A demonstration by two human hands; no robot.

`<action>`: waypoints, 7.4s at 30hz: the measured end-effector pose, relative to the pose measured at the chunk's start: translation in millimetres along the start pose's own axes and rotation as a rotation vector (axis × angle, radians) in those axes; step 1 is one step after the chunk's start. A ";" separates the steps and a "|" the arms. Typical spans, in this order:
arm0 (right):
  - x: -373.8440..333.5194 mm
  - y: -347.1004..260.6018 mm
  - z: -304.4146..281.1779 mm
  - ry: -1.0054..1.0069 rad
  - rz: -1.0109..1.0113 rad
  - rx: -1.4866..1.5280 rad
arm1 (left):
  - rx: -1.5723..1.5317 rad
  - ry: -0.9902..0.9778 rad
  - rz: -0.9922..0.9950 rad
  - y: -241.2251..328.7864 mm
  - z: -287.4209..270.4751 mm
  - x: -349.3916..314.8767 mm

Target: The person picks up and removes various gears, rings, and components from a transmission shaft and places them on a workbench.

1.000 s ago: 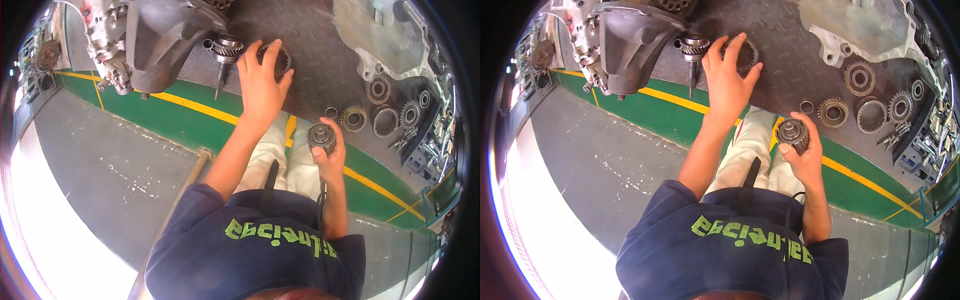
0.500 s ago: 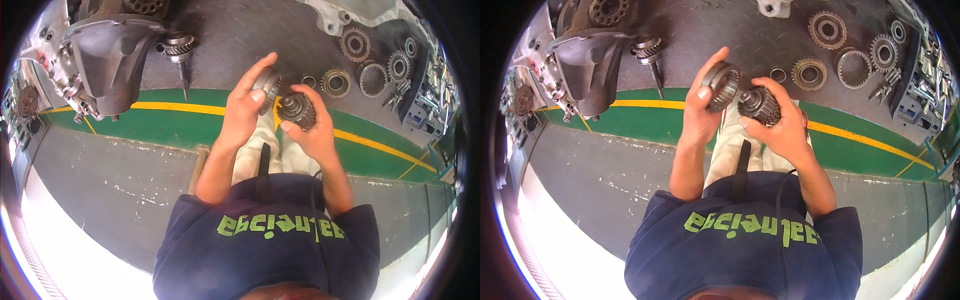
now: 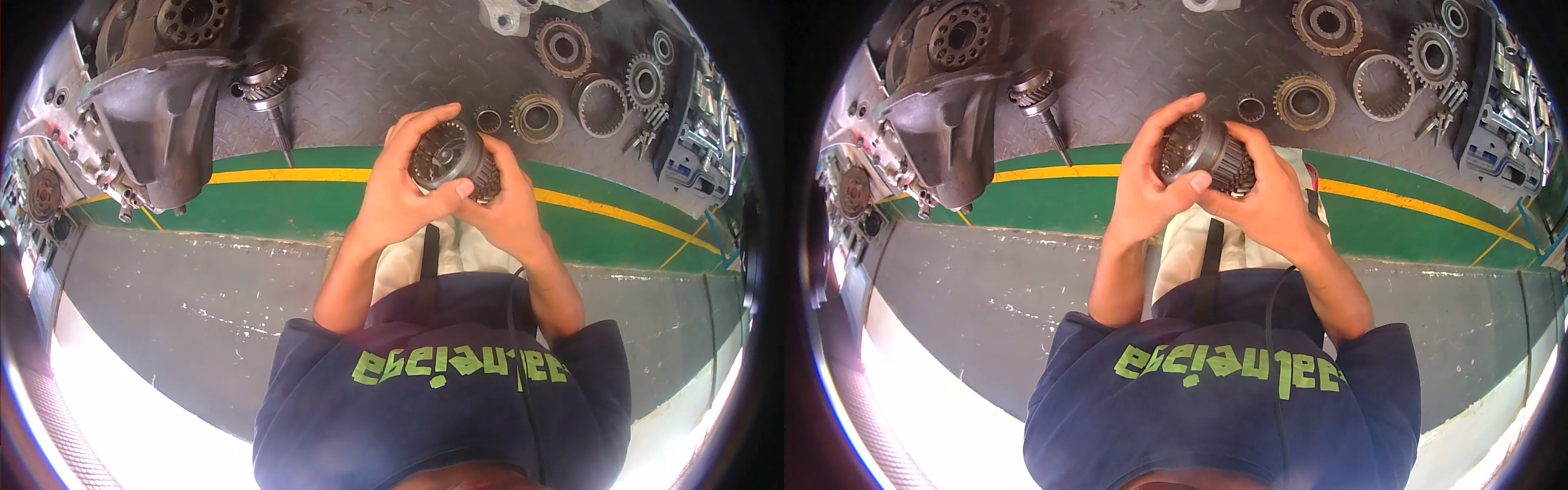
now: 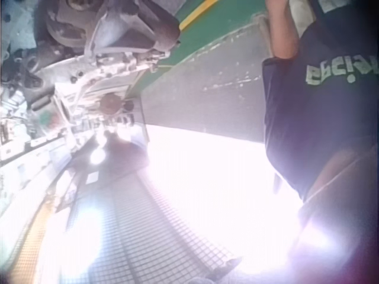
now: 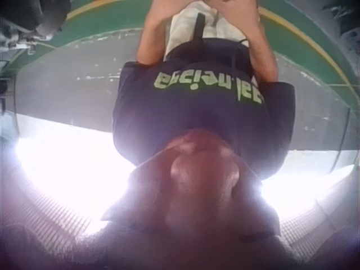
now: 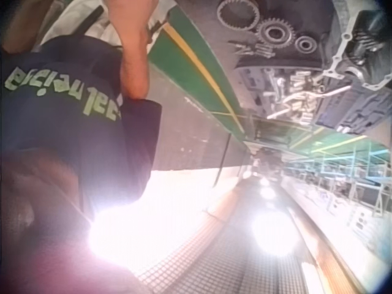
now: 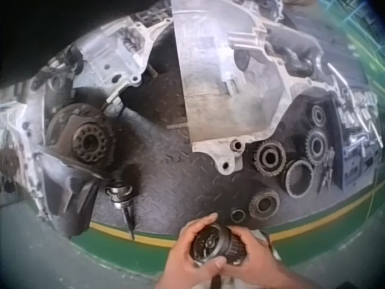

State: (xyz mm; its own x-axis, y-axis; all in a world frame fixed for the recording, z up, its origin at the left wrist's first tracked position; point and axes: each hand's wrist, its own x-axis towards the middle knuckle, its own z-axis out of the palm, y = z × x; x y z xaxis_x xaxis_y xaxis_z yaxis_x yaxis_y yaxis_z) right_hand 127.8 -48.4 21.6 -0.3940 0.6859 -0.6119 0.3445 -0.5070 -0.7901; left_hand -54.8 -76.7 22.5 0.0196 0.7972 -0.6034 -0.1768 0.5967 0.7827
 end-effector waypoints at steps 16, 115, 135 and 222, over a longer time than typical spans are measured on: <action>3.0 -1.2 -4.6 -0.068 0.074 -0.049 | -0.141 -0.074 -0.031 -6.7 -7.5 2.1; -9.8 -2.8 7.4 -0.010 -0.557 -0.148 | 0.902 0.110 0.352 58.8 35.1 -73.5; -7.3 -9.7 -5.6 -0.027 -0.600 -0.082 | 0.756 0.146 0.404 67.6 34.5 -73.2; -18.8 -95.6 14.5 -0.217 -0.897 0.275 | -0.061 0.211 0.723 43.2 62.0 -62.2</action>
State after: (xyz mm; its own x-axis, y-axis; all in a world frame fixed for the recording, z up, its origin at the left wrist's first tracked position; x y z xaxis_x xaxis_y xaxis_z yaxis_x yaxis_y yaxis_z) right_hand 90.0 -20.3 108.1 -0.5718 0.7806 0.2524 -0.3625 0.0355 -0.9313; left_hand -2.6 -94.8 103.3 -0.3100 0.9501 0.0358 -0.1279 -0.0790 0.9886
